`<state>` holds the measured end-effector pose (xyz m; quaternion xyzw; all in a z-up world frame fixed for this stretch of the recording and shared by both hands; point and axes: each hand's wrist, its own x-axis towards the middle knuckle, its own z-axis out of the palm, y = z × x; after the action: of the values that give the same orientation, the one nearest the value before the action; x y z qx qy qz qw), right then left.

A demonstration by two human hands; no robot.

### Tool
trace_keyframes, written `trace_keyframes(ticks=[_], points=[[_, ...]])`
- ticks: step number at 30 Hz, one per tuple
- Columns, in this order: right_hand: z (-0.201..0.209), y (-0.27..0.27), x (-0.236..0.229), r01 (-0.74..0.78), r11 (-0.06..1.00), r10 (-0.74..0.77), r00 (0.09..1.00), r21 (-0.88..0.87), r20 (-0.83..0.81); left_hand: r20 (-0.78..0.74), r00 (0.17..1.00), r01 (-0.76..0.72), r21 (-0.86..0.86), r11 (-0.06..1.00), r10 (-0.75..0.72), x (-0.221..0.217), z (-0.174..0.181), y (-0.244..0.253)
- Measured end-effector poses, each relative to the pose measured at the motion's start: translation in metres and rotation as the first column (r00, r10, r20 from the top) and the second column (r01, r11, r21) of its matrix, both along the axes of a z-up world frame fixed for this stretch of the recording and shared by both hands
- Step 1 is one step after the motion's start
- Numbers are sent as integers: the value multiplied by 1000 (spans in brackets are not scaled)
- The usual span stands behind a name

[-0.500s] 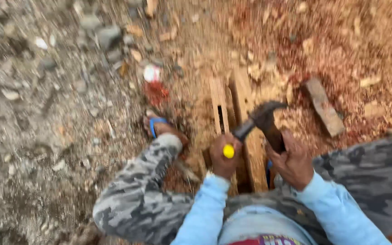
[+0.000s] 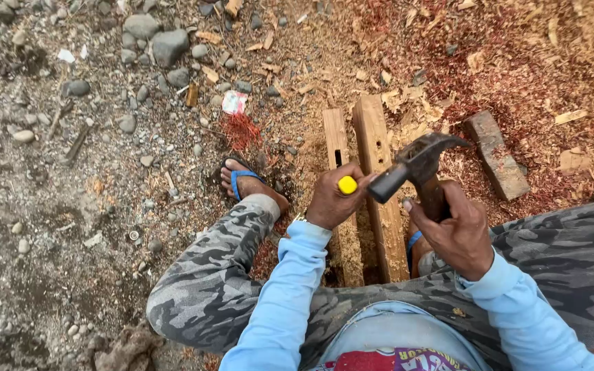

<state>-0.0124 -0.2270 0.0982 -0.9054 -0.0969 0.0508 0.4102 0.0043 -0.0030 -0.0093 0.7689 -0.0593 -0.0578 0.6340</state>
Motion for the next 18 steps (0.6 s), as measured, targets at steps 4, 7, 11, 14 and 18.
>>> trace_keyframes(ticks=[4,7,11,14,18], points=[[17,-4,-6,10,999,-9,1000,43,-24,104,992,62,132,989,-76,1,19,-8],[30,-8,-5,-69,994,65,997,86,53,83,992,88,50,995,-92,-1,9,-8],[26,-14,-9,-235,962,217,967,140,137,70,992,95,104,990,-102,-25,-31,-7],[-4,-9,-7,-279,960,279,960,-22,-10,87,990,107,5,994,-107,-18,-42,-4],[-6,3,-3,-423,819,324,898,-387,-297,166,979,86,172,981,-114,-25,-59,-6]])
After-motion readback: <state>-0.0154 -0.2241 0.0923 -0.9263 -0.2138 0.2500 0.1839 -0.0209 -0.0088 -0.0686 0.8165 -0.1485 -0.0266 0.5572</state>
